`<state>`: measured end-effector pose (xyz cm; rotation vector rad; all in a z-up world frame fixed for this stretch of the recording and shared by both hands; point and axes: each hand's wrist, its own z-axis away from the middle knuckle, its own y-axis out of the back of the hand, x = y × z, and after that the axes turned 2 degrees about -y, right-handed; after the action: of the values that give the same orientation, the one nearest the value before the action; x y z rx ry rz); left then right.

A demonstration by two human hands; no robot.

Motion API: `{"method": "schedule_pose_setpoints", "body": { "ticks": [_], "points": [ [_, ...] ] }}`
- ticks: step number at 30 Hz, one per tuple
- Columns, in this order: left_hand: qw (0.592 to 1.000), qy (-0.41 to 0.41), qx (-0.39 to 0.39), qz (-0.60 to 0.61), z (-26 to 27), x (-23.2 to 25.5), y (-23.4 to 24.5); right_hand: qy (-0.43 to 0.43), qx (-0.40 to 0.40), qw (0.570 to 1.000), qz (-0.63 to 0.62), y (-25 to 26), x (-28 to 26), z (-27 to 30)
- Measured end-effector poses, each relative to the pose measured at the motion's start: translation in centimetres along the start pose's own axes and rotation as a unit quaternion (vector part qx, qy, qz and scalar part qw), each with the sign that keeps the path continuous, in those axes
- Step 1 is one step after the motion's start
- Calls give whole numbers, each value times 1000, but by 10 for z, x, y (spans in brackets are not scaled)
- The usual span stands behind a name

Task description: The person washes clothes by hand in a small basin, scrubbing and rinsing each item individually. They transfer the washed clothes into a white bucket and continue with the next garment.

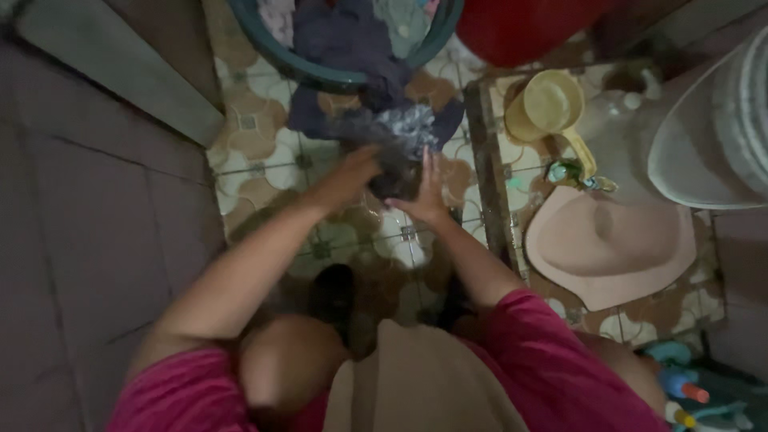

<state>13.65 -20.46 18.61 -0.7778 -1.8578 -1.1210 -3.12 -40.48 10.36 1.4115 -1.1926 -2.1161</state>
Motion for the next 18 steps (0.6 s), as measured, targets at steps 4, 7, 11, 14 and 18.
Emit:
{"method": "schedule_pose_setpoints", "body": {
  "ticks": [4,7,11,14,18],
  "points": [
    [998,-30,53,31,-74,87,18,-17,206,942,-266,17,-53,-35],
    [985,-25,134,104,-95,142,19,-117,185,820,-529,53,-91,-64],
    [852,45,193,484,-100,200,23,-142,113,698,-693,96,-112,-67],
    [778,29,213,591,-97,226,45,-106,107,672,-725,141,-115,-56],
    [698,36,353,622,-87,245,69,-82,171,634,-749,214,-127,-33]
  ]
}}
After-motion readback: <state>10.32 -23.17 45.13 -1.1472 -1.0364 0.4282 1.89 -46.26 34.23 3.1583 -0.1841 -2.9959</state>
